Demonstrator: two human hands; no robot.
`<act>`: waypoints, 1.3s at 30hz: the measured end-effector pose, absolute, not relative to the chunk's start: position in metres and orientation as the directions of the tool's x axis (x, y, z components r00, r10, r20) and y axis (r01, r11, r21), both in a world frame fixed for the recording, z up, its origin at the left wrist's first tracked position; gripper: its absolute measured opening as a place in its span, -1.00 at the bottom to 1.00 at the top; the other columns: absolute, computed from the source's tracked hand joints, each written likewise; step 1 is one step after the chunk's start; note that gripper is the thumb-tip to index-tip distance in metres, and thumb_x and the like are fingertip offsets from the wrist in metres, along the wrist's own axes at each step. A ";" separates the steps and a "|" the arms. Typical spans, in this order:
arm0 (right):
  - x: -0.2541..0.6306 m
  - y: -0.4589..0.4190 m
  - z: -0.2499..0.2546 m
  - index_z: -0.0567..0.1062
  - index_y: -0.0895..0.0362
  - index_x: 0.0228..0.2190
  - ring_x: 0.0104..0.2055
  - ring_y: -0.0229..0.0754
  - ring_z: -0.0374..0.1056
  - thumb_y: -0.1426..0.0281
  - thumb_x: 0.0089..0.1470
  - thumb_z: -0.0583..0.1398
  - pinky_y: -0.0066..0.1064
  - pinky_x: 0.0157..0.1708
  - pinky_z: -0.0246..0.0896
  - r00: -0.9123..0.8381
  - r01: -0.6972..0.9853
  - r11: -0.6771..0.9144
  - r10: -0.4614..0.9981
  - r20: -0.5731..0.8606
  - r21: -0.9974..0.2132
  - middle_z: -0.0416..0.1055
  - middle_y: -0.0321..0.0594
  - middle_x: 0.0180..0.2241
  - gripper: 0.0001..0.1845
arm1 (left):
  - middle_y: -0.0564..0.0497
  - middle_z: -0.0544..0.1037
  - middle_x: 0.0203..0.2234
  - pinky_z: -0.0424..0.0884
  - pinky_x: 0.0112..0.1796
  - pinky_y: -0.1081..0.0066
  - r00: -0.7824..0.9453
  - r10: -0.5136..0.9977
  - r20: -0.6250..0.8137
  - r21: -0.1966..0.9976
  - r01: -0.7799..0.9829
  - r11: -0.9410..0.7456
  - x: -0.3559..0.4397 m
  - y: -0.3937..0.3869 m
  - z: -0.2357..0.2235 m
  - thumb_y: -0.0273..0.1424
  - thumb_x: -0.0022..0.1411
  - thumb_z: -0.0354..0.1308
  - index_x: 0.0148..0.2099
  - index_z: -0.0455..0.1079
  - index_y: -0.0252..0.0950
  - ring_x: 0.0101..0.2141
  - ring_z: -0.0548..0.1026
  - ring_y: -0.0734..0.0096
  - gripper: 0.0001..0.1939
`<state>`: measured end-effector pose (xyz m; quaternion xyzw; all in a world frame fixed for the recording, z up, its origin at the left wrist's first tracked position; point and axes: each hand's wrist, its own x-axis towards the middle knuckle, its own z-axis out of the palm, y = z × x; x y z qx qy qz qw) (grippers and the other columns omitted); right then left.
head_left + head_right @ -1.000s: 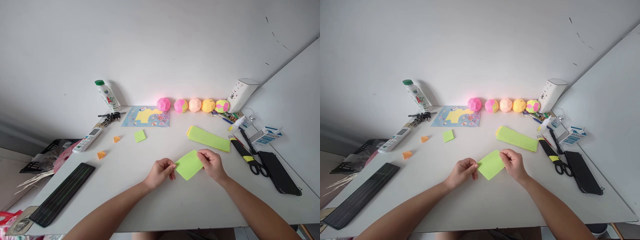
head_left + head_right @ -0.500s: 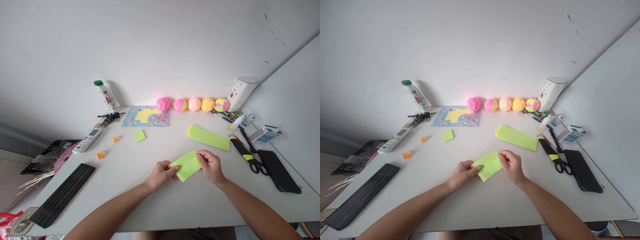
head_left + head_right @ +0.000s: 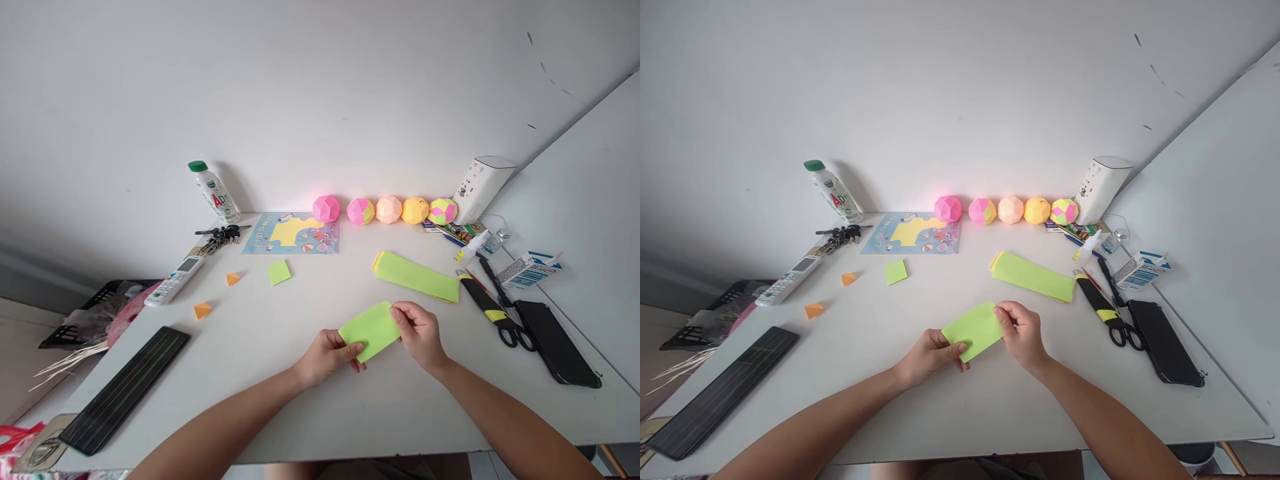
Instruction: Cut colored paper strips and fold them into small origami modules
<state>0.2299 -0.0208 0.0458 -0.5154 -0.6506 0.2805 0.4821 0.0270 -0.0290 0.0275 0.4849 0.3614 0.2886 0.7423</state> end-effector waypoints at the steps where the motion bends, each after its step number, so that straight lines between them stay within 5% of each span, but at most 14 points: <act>1: 0.230 -0.021 0.046 0.40 0.16 -0.49 -0.69 -0.35 0.15 0.31 0.11 0.09 -0.53 -0.72 0.13 -0.002 0.401 0.312 0.941 0.339 -0.861 0.21 -0.36 -0.68 -0.79 | -0.01 0.53 -0.62 0.41 -0.44 0.38 0.563 0.781 -0.272 0.927 -0.064 0.369 0.027 -0.029 0.027 -0.13 0.04 0.19 -0.43 0.44 -0.37 -0.56 0.48 0.39 -0.65; 6: 0.231 -0.021 0.046 0.40 0.16 -0.48 -0.70 -0.35 0.16 0.31 0.10 0.10 -0.53 -0.73 0.15 0.015 0.400 0.298 0.943 0.332 -0.866 0.23 -0.36 -0.68 -0.79 | 0.03 0.46 -0.71 0.37 -0.58 0.44 0.524 0.786 -0.328 0.928 0.023 0.372 0.027 -0.030 0.027 -0.08 0.01 0.18 -0.55 0.35 -0.37 -0.66 0.43 0.46 -0.58; 16: 0.232 -0.020 0.043 0.40 0.14 -0.47 -0.68 -0.35 0.14 0.30 0.09 0.11 -0.55 -0.74 0.21 0.054 0.374 0.280 0.945 0.323 -0.884 0.24 -0.36 -0.66 -0.81 | 0.08 0.45 -0.65 0.40 -0.55 0.42 0.566 0.757 -0.327 0.921 0.012 0.388 0.027 -0.030 0.027 -0.21 -0.05 0.28 -0.42 0.36 -0.36 -0.64 0.42 0.49 -0.70; 23: 0.236 -0.017 0.045 0.42 0.15 -0.45 -0.66 -0.36 0.15 0.28 0.08 0.13 -0.56 -0.74 0.23 0.101 0.323 0.252 0.949 0.298 -0.912 0.26 -0.36 -0.65 -0.80 | 0.10 0.38 -0.69 0.31 -0.69 0.49 0.633 0.674 -0.380 0.913 0.138 0.385 0.025 -0.032 0.031 -0.11 0.06 0.14 -0.54 0.25 -0.34 -0.71 0.37 0.53 -0.62; 30: 0.235 -0.018 0.045 0.41 0.15 -0.45 -0.67 -0.36 0.15 0.26 0.09 0.12 -0.55 -0.74 0.23 0.077 0.298 0.244 0.958 0.278 -0.923 0.25 -0.35 -0.66 -0.78 | 0.04 0.42 -0.58 0.42 -0.57 0.45 0.713 0.640 -0.285 0.918 0.012 0.395 0.027 -0.032 0.034 -0.16 0.01 0.22 -0.39 0.34 -0.38 -0.56 0.45 0.46 -0.66; 36: 0.230 -0.022 0.046 0.41 0.14 -0.46 -0.66 -0.34 0.13 0.24 0.09 0.11 -0.53 -0.75 0.25 0.064 0.352 0.236 0.959 0.274 -0.906 0.23 -0.34 -0.66 -0.76 | 0.14 0.32 -0.77 0.19 -0.78 0.58 0.634 0.690 -0.349 0.916 0.076 0.394 0.025 -0.030 0.028 -0.12 0.07 0.16 -0.54 0.23 -0.34 -0.77 0.31 0.58 -0.61; 39: 0.230 -0.022 0.046 0.41 0.14 -0.46 -0.65 -0.33 0.12 0.22 0.09 0.11 -0.53 -0.74 0.25 0.066 0.339 0.233 0.961 0.270 -0.912 0.22 -0.35 -0.66 -0.75 | 0.10 0.39 -0.74 0.26 -0.72 0.55 0.665 0.675 -0.320 0.921 0.053 0.385 0.024 -0.030 0.030 -0.12 0.07 0.15 -0.50 0.24 -0.34 -0.73 0.36 0.54 -0.62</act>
